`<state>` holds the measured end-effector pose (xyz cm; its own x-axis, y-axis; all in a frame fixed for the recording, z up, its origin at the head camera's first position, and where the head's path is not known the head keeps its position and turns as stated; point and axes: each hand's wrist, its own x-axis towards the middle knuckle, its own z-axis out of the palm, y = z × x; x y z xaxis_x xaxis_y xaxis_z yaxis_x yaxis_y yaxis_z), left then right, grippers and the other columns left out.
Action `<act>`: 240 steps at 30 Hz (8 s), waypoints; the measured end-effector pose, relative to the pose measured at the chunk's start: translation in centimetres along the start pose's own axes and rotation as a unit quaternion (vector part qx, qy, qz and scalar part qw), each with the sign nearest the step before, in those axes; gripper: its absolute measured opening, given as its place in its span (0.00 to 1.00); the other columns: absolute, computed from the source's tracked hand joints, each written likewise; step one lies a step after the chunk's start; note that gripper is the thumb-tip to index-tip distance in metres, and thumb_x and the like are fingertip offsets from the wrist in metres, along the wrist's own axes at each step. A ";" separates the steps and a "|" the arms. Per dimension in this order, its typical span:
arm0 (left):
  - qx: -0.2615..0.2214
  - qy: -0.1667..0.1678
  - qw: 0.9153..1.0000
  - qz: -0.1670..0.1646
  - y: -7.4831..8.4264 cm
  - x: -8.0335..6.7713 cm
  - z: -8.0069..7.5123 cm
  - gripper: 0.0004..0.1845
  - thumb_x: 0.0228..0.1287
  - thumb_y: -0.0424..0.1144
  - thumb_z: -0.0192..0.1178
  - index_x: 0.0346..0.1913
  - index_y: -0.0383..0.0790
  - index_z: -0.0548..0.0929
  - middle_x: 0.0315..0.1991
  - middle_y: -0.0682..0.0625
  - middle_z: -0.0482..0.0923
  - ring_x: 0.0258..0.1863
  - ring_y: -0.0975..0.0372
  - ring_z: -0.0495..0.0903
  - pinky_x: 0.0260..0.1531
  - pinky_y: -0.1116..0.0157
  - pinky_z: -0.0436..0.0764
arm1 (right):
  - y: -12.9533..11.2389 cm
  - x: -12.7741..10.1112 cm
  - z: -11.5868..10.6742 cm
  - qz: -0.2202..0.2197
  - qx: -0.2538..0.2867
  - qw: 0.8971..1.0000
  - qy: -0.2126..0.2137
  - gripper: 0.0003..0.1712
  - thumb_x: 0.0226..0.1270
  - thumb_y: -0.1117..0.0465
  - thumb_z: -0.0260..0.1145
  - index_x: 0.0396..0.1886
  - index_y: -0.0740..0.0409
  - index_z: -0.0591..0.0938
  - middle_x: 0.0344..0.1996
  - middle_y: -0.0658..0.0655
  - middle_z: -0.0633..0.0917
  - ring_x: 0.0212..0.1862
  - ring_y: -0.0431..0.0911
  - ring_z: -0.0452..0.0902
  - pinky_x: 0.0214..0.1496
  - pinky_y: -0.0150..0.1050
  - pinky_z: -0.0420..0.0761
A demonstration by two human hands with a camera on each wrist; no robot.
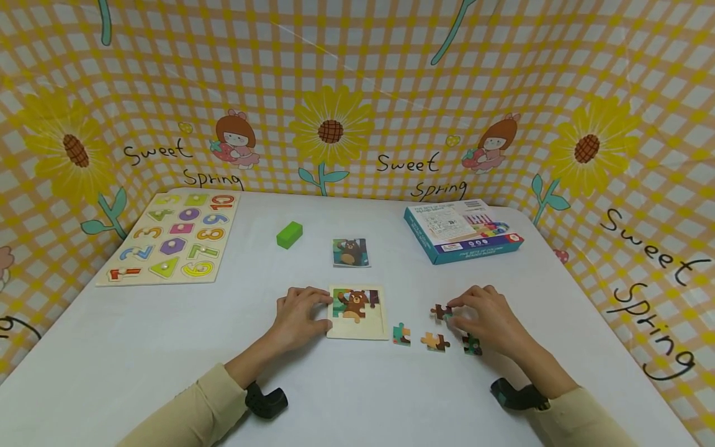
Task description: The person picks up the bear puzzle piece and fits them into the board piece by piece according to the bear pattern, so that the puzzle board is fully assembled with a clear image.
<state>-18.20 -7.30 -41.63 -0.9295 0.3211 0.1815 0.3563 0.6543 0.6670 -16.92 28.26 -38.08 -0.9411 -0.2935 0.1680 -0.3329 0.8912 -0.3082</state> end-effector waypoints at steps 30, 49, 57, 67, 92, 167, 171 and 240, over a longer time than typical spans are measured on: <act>0.006 0.008 1.000 0.009 -0.1 0.0 0.2 0.21 0.45 0.39 0.67 0.46 0.42 0.80 0.49 0.54 0.73 0.50 0.54 0.62 0.46 0.50 0.54 | -8.7 5.4 4.4 -0.091 -0.043 0.995 -0.024 0.15 0.47 0.50 0.70 0.35 0.50 0.85 0.33 0.48 0.77 0.38 0.45 0.64 0.40 0.44 0.63; 0.005 0.003 1.000 0.004 0.1 0.0 0.0 0.21 0.45 0.39 0.67 0.46 0.41 0.80 0.50 0.53 0.73 0.51 0.53 0.62 0.46 0.50 0.54 | -9.3 5.7 4.8 -0.106 -0.044 0.993 -0.017 0.14 0.48 0.50 0.70 0.36 0.49 0.85 0.34 0.48 0.77 0.39 0.45 0.63 0.41 0.44 0.63; 0.002 0.001 1.000 0.007 0.2 0.0 -0.1 0.21 0.45 0.39 0.67 0.47 0.41 0.80 0.50 0.53 0.73 0.51 0.53 0.62 0.46 0.50 0.54 | -9.6 5.9 5.1 -0.102 -0.047 0.994 -0.012 0.12 0.47 0.52 0.71 0.33 0.48 0.86 0.32 0.46 0.76 0.38 0.44 0.63 0.41 0.43 0.62; 0.003 0.001 1.000 0.004 0.1 0.0 0.0 0.21 0.45 0.38 0.67 0.46 0.41 0.80 0.50 0.53 0.73 0.50 0.53 0.62 0.46 0.50 0.54 | -9.8 5.7 5.4 -0.102 -0.054 0.993 -0.003 0.11 0.46 0.51 0.71 0.31 0.48 0.85 0.31 0.47 0.76 0.37 0.45 0.64 0.41 0.44 0.63; 0.012 0.007 1.000 0.009 0.0 0.0 0.1 0.21 0.45 0.39 0.67 0.46 0.42 0.80 0.50 0.53 0.73 0.51 0.53 0.62 0.46 0.50 0.55 | -7.8 2.5 3.0 -0.045 -0.062 0.996 -0.039 0.16 0.44 0.49 0.71 0.34 0.51 0.85 0.34 0.49 0.78 0.39 0.46 0.65 0.40 0.43 0.64; 0.006 -0.016 1.000 0.020 -0.5 -0.2 -0.3 0.22 0.46 0.38 0.66 0.49 0.43 0.79 0.52 0.55 0.72 0.51 0.56 0.61 0.47 0.52 0.54 | -13.8 5.8 6.1 -0.186 -0.071 0.980 -0.030 0.11 0.45 0.51 0.71 0.31 0.46 0.84 0.33 0.46 0.76 0.37 0.44 0.62 0.37 0.41 0.62; 0.006 -0.012 1.000 0.026 -0.5 -0.2 -0.3 0.22 0.46 0.38 0.66 0.49 0.42 0.79 0.52 0.54 0.72 0.51 0.55 0.61 0.46 0.51 0.54 | -13.8 5.8 6.2 -0.189 -0.062 0.980 -0.024 0.10 0.46 0.51 0.70 0.31 0.45 0.84 0.33 0.45 0.76 0.37 0.43 0.62 0.37 0.40 0.62; -0.001 -0.015 1.000 0.014 -0.4 -0.2 -0.3 0.22 0.46 0.38 0.66 0.49 0.42 0.79 0.52 0.54 0.71 0.52 0.54 0.61 0.47 0.51 0.54 | -5.1 -1.9 1.8 -0.082 -0.029 0.996 0.023 0.14 0.41 0.56 0.74 0.32 0.50 0.85 0.31 0.45 0.77 0.37 0.42 0.64 0.39 0.43 0.63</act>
<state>-18.15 -7.84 -41.78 -0.9158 0.3601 0.1778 0.3819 0.6440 0.6629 -13.52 23.62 -38.55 -0.8701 -0.4214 0.2556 -0.4766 0.8516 -0.2185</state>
